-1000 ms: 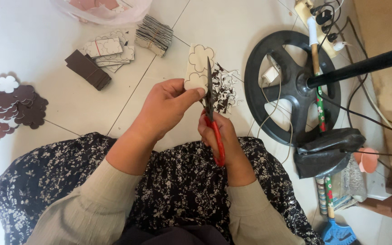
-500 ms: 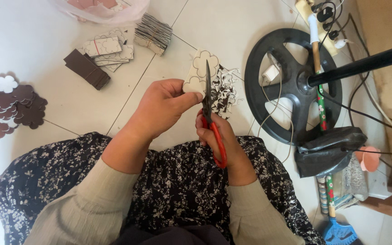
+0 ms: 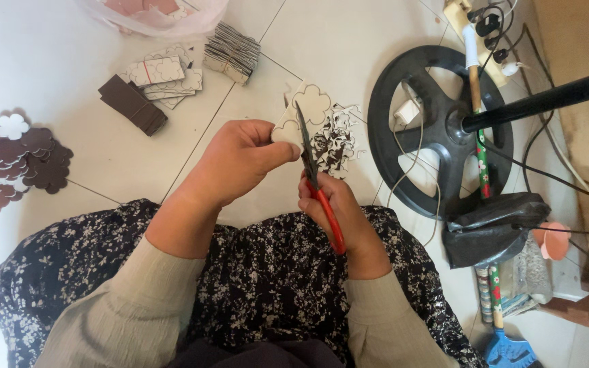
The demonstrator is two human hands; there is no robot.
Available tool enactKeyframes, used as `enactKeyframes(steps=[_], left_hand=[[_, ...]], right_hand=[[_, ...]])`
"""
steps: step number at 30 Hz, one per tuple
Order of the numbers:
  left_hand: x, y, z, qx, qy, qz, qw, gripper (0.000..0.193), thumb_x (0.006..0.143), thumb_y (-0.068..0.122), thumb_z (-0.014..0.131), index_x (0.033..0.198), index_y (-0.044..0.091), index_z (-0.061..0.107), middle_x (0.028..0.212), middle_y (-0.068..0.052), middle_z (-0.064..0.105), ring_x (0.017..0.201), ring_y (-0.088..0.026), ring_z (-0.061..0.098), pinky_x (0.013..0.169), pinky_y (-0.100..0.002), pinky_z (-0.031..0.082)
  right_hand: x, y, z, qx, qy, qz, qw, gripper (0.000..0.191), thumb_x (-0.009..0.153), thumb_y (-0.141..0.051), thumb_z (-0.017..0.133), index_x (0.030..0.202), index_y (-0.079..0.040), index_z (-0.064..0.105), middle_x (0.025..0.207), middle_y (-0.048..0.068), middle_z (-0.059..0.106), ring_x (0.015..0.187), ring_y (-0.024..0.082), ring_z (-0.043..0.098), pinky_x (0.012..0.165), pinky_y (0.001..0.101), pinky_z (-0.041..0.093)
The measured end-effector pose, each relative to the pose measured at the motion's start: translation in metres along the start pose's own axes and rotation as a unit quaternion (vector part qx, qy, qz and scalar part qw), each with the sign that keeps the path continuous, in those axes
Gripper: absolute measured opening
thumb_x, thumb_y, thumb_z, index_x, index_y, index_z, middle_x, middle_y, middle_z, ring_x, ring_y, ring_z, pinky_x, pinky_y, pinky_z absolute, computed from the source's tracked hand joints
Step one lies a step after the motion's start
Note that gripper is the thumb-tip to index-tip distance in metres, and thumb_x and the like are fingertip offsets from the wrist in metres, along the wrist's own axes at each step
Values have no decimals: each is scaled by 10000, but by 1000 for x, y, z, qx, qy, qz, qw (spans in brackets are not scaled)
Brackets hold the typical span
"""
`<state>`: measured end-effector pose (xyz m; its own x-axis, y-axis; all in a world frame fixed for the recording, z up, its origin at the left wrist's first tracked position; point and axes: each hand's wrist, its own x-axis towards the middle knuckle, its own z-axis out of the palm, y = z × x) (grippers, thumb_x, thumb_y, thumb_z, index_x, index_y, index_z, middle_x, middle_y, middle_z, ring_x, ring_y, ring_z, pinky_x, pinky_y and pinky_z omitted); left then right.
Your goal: The person sits on the floor and uses red-handled scissors to cut cloud-shaped pieces from a stack of patterned paper. They trim the edges of each piece and place the finished shapes on the floor.
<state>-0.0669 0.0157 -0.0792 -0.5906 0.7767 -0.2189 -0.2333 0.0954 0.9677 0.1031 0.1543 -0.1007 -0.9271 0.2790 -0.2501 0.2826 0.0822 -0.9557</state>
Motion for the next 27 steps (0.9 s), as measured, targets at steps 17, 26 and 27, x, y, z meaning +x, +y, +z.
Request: enactKeyframes(steps=[17, 26, 27], left_hand=[[0, 3, -10, 16, -16, -59, 998, 128, 785, 153, 770, 763, 28, 747, 587, 59, 556, 512, -39, 419, 455, -244, 335], [1, -2, -11, 39, -35, -52, 997, 135, 793, 135, 761, 775, 2, 756, 613, 56, 577, 542, -38, 460, 478, -238, 381], [1, -2, -12, 30, -38, -51, 998, 127, 791, 131, 758, 781, 5, 761, 618, 57, 585, 544, -38, 462, 480, -237, 380]], right_hand=[[-1, 2, -9, -50, -51, -10, 997, 154, 874, -138, 693, 901, -67, 559, 804, -39, 517, 749, 75, 475, 682, 235, 432], [-3, 1, -8, 22, -88, -1, 996, 199, 884, -175, 711, 929, -63, 554, 860, -36, 506, 809, 77, 475, 736, 237, 435], [-3, 1, -8, 14, -86, -1, 996, 193, 879, -171, 708, 917, -64, 553, 848, -35, 504, 800, 80, 475, 728, 240, 432]])
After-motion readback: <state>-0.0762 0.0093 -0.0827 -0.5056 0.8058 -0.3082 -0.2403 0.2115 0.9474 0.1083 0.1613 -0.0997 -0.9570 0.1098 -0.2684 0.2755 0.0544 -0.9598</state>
